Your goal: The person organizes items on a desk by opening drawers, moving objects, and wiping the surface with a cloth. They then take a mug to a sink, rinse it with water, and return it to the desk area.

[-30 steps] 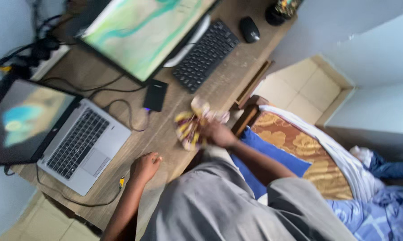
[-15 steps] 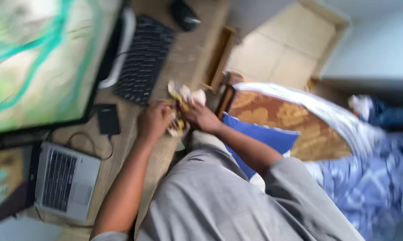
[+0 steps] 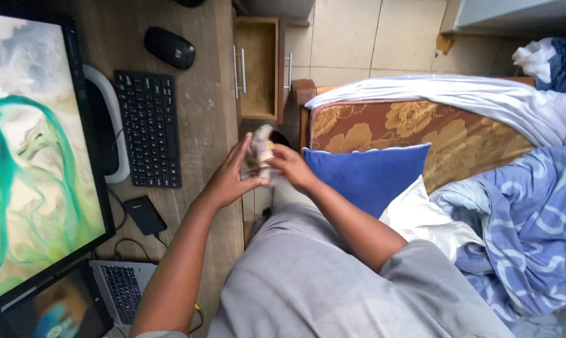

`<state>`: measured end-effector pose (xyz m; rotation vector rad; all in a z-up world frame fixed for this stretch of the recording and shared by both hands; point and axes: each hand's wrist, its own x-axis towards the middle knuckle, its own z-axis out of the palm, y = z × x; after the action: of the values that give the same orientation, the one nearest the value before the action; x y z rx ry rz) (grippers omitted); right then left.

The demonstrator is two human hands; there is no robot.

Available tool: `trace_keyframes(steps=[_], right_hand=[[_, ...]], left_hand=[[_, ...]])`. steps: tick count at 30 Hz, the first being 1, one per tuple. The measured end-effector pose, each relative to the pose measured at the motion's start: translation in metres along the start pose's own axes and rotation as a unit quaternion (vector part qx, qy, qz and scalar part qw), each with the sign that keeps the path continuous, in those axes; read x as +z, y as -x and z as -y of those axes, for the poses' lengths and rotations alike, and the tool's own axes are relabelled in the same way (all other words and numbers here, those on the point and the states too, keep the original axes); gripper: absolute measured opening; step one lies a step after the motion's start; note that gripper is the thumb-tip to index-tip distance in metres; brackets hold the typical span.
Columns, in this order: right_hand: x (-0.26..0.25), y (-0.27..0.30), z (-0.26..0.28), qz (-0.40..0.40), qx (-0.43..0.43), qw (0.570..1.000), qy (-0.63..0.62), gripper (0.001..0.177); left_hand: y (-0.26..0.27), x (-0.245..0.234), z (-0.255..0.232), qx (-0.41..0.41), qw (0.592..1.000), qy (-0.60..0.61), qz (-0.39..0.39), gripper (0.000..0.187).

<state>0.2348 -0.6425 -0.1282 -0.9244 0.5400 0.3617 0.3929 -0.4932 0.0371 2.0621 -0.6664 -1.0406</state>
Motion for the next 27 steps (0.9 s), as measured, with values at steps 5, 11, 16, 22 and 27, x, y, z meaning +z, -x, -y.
trace_keyframes(steps=[5,11,16,22,27], right_hand=[[-0.007,-0.073,0.063,0.161,-0.032,0.986,-0.021,0.030],[-0.018,-0.248,0.072,-0.100,-0.027,0.991,-0.089,0.026],[-0.004,-0.271,0.048,-0.047,0.046,0.991,-0.118,0.031],[-0.067,-0.233,0.087,-0.162,0.010,0.984,0.081,0.035],[-0.111,-0.185,0.075,-0.188,-0.037,0.980,-0.054,0.038]], left_hand=[[0.008,-0.038,0.003,-0.090,0.983,-0.121,-0.101,0.066],[0.024,-0.061,0.002,-0.186,0.888,-0.404,-0.116,0.070],[-0.009,-0.030,-0.001,-0.131,0.953,-0.262,-0.081,0.068],[-0.082,-0.012,-0.003,-0.050,0.942,-0.323,-0.073,0.088],[-0.072,-0.013,-0.001,-0.091,0.926,-0.366,-0.022,0.099]])
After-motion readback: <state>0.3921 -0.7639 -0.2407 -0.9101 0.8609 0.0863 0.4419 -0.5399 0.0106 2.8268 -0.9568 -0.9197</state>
